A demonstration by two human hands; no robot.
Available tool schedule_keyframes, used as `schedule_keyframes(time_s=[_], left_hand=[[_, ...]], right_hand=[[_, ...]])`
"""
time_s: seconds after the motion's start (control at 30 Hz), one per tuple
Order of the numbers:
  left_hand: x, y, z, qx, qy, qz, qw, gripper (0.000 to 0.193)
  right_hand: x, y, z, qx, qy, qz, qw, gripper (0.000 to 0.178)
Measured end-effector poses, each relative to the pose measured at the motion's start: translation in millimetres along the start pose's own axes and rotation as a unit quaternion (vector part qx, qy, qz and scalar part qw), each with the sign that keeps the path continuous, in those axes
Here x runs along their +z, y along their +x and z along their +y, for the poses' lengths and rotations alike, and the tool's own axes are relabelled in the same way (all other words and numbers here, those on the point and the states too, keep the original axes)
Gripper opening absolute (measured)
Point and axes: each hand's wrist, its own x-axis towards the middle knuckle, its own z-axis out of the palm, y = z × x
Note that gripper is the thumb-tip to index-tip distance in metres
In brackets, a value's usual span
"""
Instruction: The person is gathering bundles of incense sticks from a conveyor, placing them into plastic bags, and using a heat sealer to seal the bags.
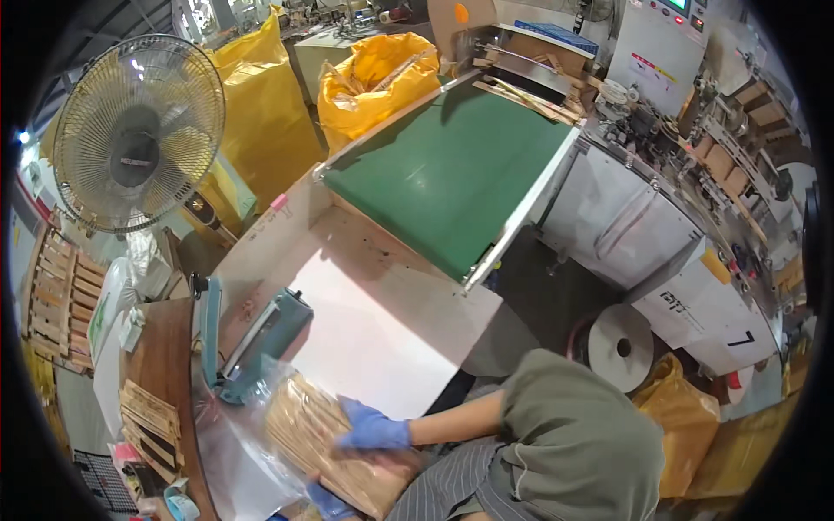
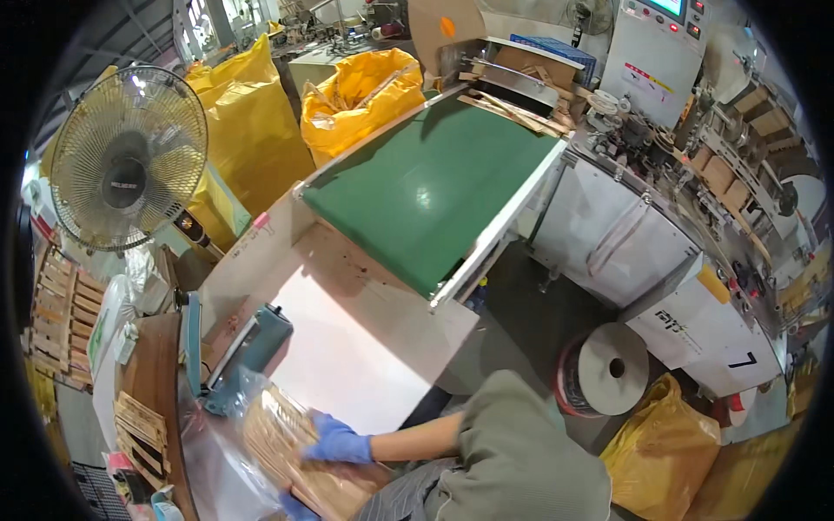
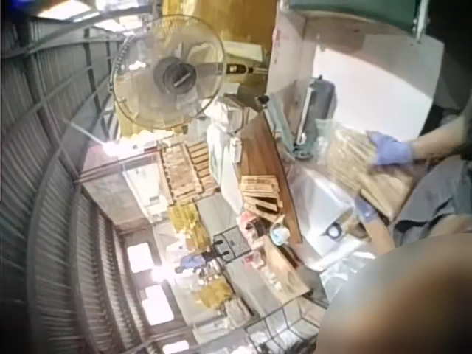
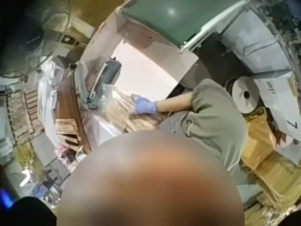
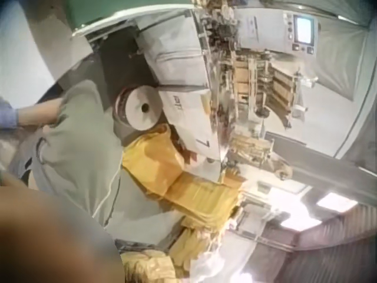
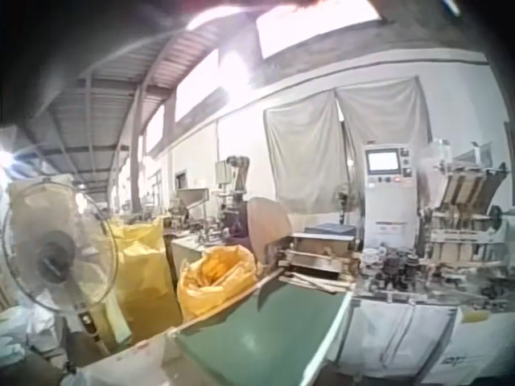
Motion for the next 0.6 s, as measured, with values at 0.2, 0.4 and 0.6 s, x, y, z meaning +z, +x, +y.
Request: schedule_keyframes(time_s=[0.2,0.4,0.6], left_hand=[[-23,-78,-43,-0.001,0.226,-0.006,0.974,0.07],[77,-37,-112,0.317,0.392,0.252,0.826,0.081],[180,-220,-32,0.557,0.437,0.34,0.619,0.057]], right_hand=[[-31,-86,63,0.099,-0.054,-0.143,0.983,0.083],[-35,-75,44,0.129,-0.125,-0.198,0.964,0.036],[118,-93,-41,-0.214,0.043,-0.3,0.929,0.077]])
